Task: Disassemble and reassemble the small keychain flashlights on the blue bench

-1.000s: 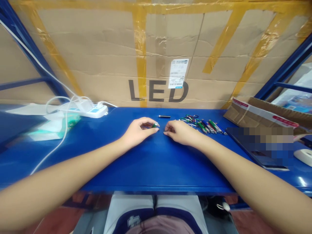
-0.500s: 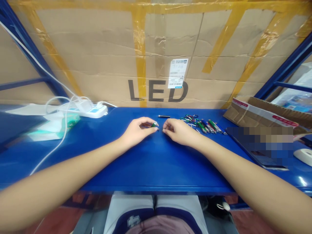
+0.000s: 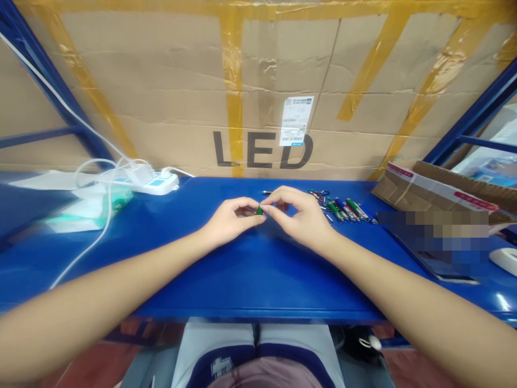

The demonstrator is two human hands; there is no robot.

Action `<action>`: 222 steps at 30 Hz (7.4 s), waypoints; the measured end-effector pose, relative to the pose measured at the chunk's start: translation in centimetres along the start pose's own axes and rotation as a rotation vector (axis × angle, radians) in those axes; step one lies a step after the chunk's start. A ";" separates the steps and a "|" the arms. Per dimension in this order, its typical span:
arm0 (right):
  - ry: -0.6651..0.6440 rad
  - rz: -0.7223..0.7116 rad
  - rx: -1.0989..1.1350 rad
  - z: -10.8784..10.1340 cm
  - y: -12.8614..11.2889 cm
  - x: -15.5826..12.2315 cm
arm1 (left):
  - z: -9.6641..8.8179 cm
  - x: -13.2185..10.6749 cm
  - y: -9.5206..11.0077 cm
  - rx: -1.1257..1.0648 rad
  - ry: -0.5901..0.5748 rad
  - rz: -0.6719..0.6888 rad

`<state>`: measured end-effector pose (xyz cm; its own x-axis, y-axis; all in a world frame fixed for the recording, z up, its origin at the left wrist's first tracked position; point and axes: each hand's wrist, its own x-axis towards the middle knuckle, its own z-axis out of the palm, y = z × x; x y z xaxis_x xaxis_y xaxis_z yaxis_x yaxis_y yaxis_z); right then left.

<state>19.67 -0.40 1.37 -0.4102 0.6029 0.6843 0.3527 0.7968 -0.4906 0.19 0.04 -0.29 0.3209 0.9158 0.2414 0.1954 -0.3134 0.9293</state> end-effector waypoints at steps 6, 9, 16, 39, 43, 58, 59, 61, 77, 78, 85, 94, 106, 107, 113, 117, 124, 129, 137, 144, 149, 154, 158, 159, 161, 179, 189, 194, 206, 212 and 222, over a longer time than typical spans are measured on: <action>0.037 0.019 -0.032 0.0 -0.3 -0.2 | -0.1 0.0 0.1 -0.033 0.007 0.024; 0.060 0.146 0.070 0.1 -0.3 0.0 | -0.1 0.0 -0.1 -0.013 0.014 0.055; -0.135 0.527 0.519 0.3 0.3 0.6 | -0.1 -0.1 -0.4 0.124 0.029 0.127; -0.197 0.652 0.505 -0.5 0.8 1.1 | -0.5 -0.2 0.0 0.437 0.014 0.291; 0.032 0.636 0.142 -2.5 2.9 1.8 | -0.5 0.1 -0.4 0.284 0.035 0.124; -0.337 0.532 -0.594 -3.3 7.9 0.7 | -0.4 0.2 -0.1 0.069 0.002 -0.058; -0.333 0.535 -0.592 -3.2 7.9 0.7 | -0.4 0.2 0.0 0.068 -0.001 -0.061; -0.321 0.545 -0.589 -3.1 7.8 0.7 | -0.3 0.1 0.1 0.070 -0.002 -0.061; -0.125 0.244 0.180 -0.4 1.1 0.4 | 0.1 0.2 0.0 -0.200 -0.032 -0.035; -0.112 0.199 0.148 -0.3 0.8 0.2 | 0.1 0.1 0.0 -0.187 -0.020 -0.035; -0.059 -0.029 -0.020 -0.2 0.1 0.0 | 0.1 -0.2 0.5 -0.001 -0.036 0.036; -0.098 0.197 0.124 -0.1 -0.4 0.1 | 0.1 -0.4 0.8 0.053 -0.025 0.069; -0.257 0.214 0.146 0.1 -0.1 -0.3 | 0.1 -0.5 1.0 0.077 -0.053 0.062; -0.244 0.207 0.126 0.1 -0.1 -0.3 | 0.1 -0.5 1.0 0.084 -0.060 0.064; -0.215 0.169 0.044 0.1 0.0 -0.3 | 0.1 -0.6 0.8 0.102 -0.076 0.077; -0.249 0.180 0.090 0.1 -0.1 -0.3 | 0.0 -0.5 0.7 0.099 -0.087 0.088; -0.275 0.245 0.217 0.3 -0.2 -0.4 | 0.1 -0.7 1.0 0.111 -0.111 0.096; -0.226 0.254 0.242 0.4 0.1 -0.4 | 0.5 -0.8 0.8 0.001 -0.165 0.059; -0.133 0.147 -0.022 -0.3 0.4 -0.1 | 0.5 -0.9 0.9 -0.118 -0.277 0.014; -0.234 0.027 -0.186 -1.4 -0.2 0.0 | 0.8 -1.2 1.1 -0.149 -0.251 0.011; -0.277 -0.004 -0.168 -1.6 -0.1 0.0 | 0.5 -1.0 0.6 -0.179 -0.304 -0.021; -0.257 0.009 -0.108 -1.3 0.0 -0.1 | 0.7 -1.0 0.5 -0.237 -0.296 -0.048; -0.240 0.003 -0.044 -1.0 0.0 -0.2 | 1.0 -1.1 1.0 -0.345 -0.291 -0.097; -0.241 -0.005 -0.019 -0.9 0.0 -0.2 | 1.0 -1.2 1.1 -0.387 -0.310 -0.124; -0.254 -0.026 0.035 -0.9 -0.1 -0.3 | 0.9 -1.3 1.4 -0.488 -0.376 -0.199; -0.087 -0.060 0.121 0.1 -1.0 -0.8 | 1.2 -1.9 2.3 -0.730 -0.454 -0.291; -0.105 -0.141 0.088 -0.1 -0.9 -1.1 | 0.5 -2.0 2.5 -0.881 -0.617 -0.435; -0.127 -0.017 -0.026 -0.2 -0.7 -0.7 | 1.1 -1.6 1.5 -0.480 -0.393 -0.182; -0.150 0.218 -0.038 0.8 -0.4 -0.8 | 1.1 -1.8 1.7 0.435 -0.097 0.217; -0.350 0.377 -0.175 -0.4 0.6 0.4 | 0.7 -0.8 0.7 0.253 -0.066 -0.003; -0.726 0.755 -0.923 -5.8 2.7 1.4 | 0.5 -1.0 1.4 0.214 -0.048 -0.036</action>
<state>24.91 2.37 4.18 -0.1133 0.9820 -0.1512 0.9851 0.1309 0.1118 0.60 -1.43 0.65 0.3526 0.9161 0.1909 0.3981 -0.3315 0.8554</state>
